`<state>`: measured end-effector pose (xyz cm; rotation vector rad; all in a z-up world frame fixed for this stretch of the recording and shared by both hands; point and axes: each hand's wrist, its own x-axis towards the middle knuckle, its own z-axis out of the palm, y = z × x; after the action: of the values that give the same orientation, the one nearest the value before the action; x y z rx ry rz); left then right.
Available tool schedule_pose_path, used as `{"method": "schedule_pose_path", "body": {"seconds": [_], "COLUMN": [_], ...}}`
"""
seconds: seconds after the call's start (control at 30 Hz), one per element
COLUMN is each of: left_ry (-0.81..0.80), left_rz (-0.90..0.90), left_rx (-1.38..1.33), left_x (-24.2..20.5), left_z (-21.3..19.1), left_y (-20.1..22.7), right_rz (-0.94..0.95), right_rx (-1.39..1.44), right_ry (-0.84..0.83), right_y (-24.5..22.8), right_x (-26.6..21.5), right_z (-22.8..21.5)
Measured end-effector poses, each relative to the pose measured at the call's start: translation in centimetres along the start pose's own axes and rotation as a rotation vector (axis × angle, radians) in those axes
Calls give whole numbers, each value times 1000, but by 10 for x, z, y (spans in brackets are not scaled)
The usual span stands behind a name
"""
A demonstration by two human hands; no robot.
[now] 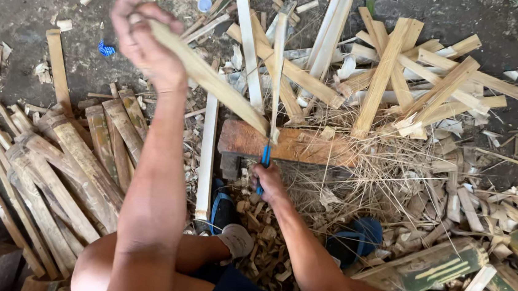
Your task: The person sits on the ground and uses a knife to shave thin strips from bamboo pieces. They repeatedly hold the bamboo against a metal bar and scrape the knife along it, producing wood shavings that accumulate on the floor.
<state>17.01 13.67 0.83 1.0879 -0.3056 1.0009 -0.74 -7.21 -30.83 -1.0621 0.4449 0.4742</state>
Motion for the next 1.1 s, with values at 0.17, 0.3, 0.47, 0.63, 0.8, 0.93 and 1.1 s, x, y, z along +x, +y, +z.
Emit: {"method": "schedule_pose_path", "body": {"seconds": [0.17, 0.3, 0.47, 0.63, 0.8, 0.93, 1.1], "left_ry": [-150, -232, -332, -405, -317, -110, -91], "left_rz": [417, 184, 475, 492, 293, -55, -154], "left_rx": [367, 558, 647, 649, 359, 56, 147], "left_x": [-26, -80, -110, -125, -105, -78, -79], "left_z": [15, 75, 125, 138, 111, 72, 48], "left_y": [13, 25, 44, 60, 60, 55, 63], "right_rz": [-130, -129, -527, -404, -111, -450, -358], "right_rx": [-439, -1113, -1104, -1036, -1002, -923, -845], "right_ry": [-68, 116, 152, 206, 150, 162, 162], "right_y": [-34, -121, -180, -121, -90, -100, -101], "right_x": [-14, -56, -119, -73, -31, -45, -103], "right_z": [-12, -9, 9, 4, -66, -90, -64]}}
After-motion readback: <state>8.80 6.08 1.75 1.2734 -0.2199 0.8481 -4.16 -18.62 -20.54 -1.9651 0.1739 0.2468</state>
